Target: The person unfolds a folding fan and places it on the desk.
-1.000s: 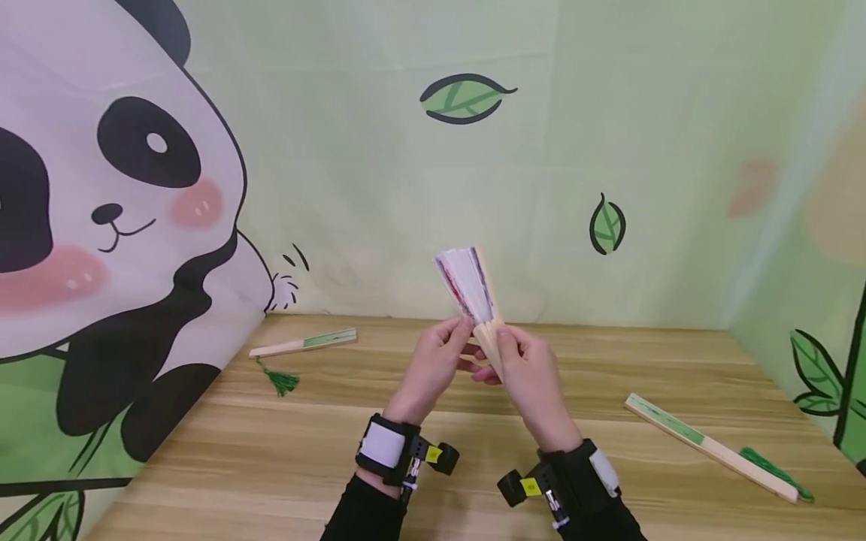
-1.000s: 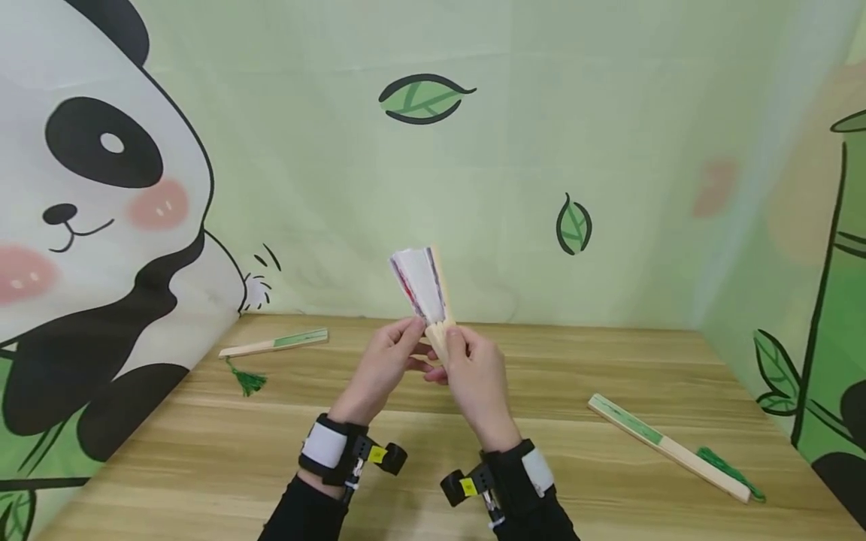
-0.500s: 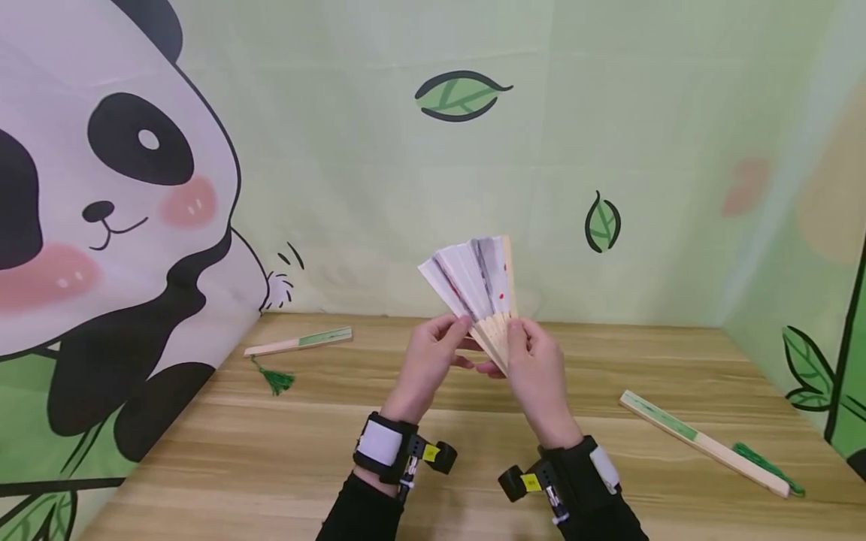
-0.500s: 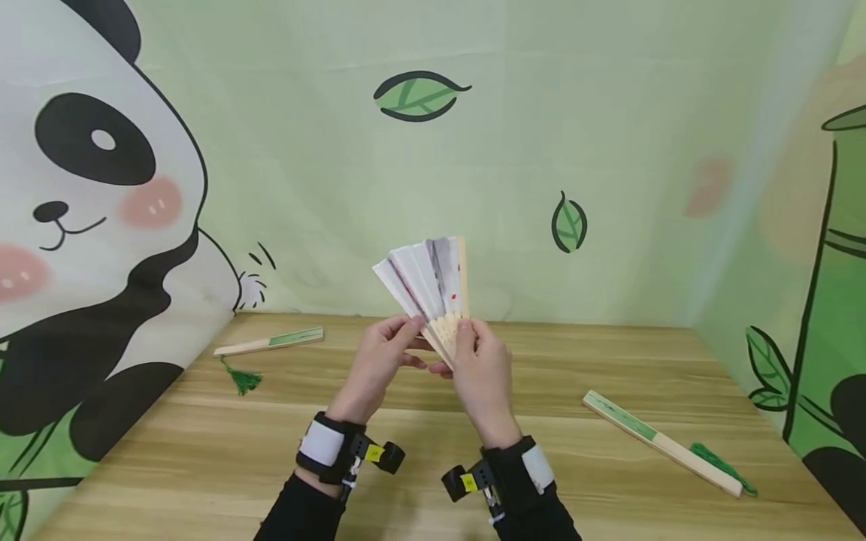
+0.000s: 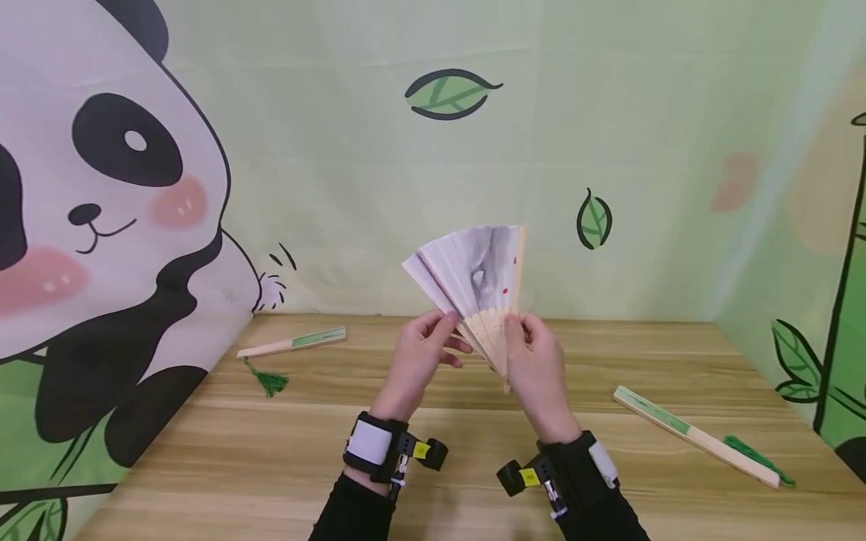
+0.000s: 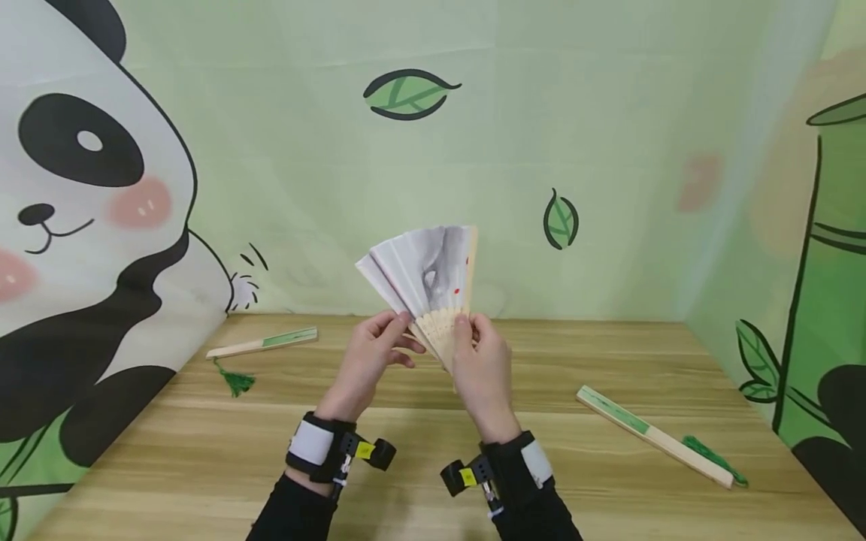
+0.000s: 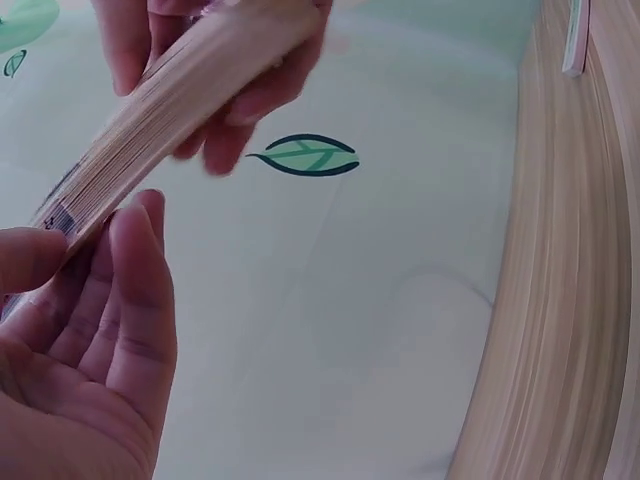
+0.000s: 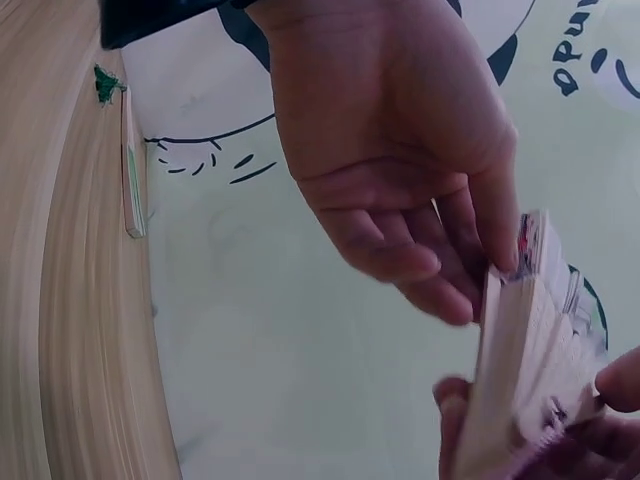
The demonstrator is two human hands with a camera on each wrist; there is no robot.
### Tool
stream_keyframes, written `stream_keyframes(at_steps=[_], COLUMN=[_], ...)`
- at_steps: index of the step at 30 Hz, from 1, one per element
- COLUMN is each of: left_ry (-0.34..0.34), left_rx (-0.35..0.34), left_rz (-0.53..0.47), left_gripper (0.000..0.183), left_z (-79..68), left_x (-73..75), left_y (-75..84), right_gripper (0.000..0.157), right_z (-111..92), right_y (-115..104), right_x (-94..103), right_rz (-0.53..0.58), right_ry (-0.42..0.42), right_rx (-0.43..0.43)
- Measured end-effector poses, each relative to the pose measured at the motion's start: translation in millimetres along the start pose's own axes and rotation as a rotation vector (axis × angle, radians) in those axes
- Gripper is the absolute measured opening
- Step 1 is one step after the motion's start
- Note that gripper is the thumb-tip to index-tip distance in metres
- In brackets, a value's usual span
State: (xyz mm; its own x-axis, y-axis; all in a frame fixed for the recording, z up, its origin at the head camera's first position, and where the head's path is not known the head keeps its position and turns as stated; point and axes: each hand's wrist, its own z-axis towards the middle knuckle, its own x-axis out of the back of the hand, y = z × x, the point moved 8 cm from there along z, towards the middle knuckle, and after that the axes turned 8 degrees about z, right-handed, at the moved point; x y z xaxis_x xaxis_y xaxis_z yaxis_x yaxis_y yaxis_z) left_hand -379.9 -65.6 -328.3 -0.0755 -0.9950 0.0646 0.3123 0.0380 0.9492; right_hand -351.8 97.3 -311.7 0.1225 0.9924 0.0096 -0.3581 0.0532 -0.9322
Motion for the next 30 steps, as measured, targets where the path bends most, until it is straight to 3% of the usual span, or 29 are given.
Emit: stream_keyframes(at_steps=[5, 16, 30], left_ry=[0.020, 0.022, 0.063], left_rx=[-0.017, -0.021, -0.033], left_rz=[-0.019, -0.064, -0.130], left_gripper=[0.029, 0.026, 0.024], left_z=[0.9, 0.3, 0.5], left_x=[6.1, 10.0, 17.8], left_y=[3.3, 5.6, 6.7], right_gripper=[0.032, 0.027, 0.027], right_z=[3, 3, 4], right_y=[-1, 4, 7], right_x=[6.7, 7.1, 8.5], right_rz=[-0.069, 0.118, 0.192], right_ry=[0.008, -0.041, -0.015], right_rx=[0.018, -0.060, -0.106])
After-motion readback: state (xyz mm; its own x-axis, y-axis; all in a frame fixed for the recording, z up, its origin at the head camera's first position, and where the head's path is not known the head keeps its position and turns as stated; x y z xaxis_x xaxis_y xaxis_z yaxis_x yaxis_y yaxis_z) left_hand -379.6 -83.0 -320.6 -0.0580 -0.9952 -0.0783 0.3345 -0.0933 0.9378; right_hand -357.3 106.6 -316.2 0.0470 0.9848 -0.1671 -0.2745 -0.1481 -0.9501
